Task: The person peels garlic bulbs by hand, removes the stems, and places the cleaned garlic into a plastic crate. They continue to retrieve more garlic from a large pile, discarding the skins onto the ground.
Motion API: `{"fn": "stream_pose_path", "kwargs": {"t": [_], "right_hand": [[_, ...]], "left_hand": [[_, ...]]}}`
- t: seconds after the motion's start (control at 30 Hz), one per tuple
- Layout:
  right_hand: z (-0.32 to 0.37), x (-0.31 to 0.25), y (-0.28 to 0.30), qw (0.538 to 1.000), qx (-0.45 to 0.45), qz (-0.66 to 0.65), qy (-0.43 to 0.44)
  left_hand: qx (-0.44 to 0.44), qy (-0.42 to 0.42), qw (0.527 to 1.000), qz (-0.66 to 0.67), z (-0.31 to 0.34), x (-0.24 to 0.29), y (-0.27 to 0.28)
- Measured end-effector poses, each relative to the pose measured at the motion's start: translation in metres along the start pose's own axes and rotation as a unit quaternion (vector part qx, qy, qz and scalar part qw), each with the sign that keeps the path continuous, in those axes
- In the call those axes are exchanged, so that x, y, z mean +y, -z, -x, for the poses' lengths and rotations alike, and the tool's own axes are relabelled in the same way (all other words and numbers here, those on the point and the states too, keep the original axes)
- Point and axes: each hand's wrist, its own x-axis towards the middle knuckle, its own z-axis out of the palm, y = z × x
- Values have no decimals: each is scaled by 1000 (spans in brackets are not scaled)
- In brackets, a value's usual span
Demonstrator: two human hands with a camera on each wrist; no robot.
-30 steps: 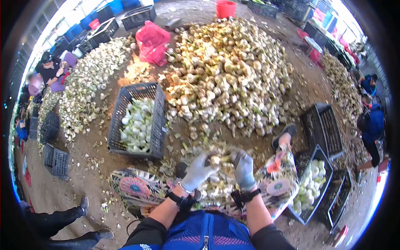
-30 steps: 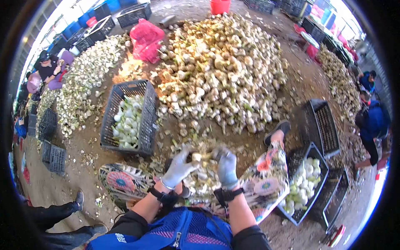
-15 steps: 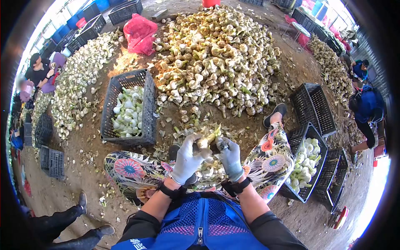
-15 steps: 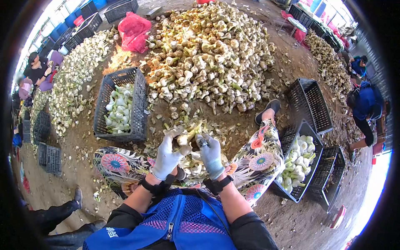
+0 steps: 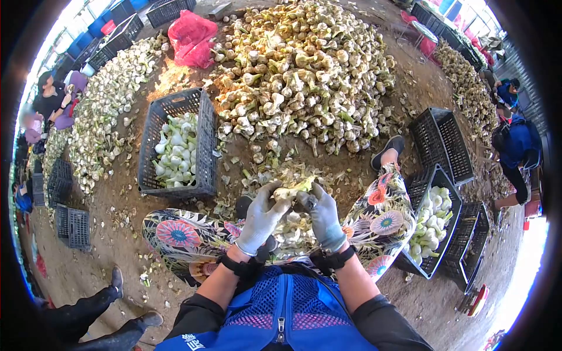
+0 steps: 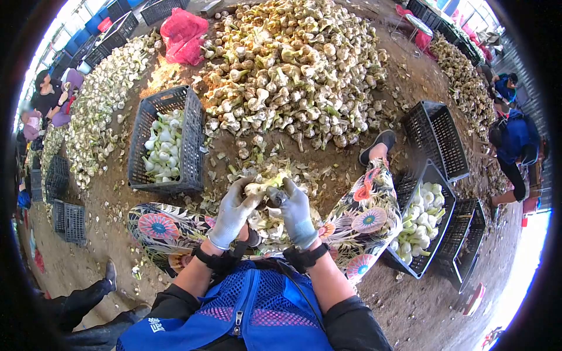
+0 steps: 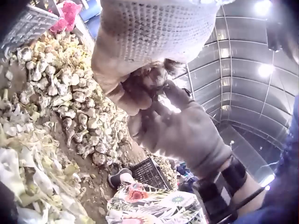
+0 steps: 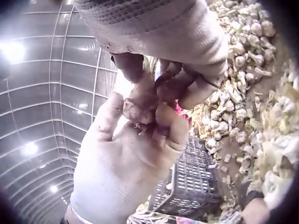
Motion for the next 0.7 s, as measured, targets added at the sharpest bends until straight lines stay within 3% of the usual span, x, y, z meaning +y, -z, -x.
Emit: {"fn": "stream_pose_path", "kwargs": {"t": [0.07,0.1,0.13,0.17,0.23,0.33,0.4,0.43,0.47,0.53,0.57,0.6,0.67,0.7], "right_hand": [[-4,-12,-1,997,-45,54,-34],[-5,-12,1,995,-69,66,-10],[-6,-7,6,995,-70,65,-12],[-7,-3,7,995,-60,77,-23],[-4,2,7,993,-21,117,-15],[-2,0,9,986,-54,151,-38],[-1,1,3,991,-53,116,-37],[-1,4,-1,997,-40,63,-18],[1,5,-4,1000,-26,8,0],[-1,0,-7,999,13,-4,-52],[-2,-4,-8,998,14,29,-53],[-3,-6,-9,996,15,63,-55],[-1,1,-7,998,12,53,-32],[1,1,-7,999,6,34,-28]], "left_hand": [[-12,-4,997,-77,-3,-12,7],[-10,-3,997,-77,-2,-15,11],[-21,62,994,85,-2,-17,17],[-31,126,961,245,-1,-16,21],[-34,141,959,242,0,-14,26],[-17,146,961,236,0,-8,18],[26,44,998,44,-7,-10,13],[24,47,997,-58,-4,-8,13],[23,50,997,-58,-3,-7,7],[32,-30,996,-72,1,-9,-6],[28,-66,985,-159,2,-9,-3],[28,-66,985,-160,0,-9,-2],[36,18,999,20,-4,-8,-1],[36,19,999,21,-5,-8,1]]}}
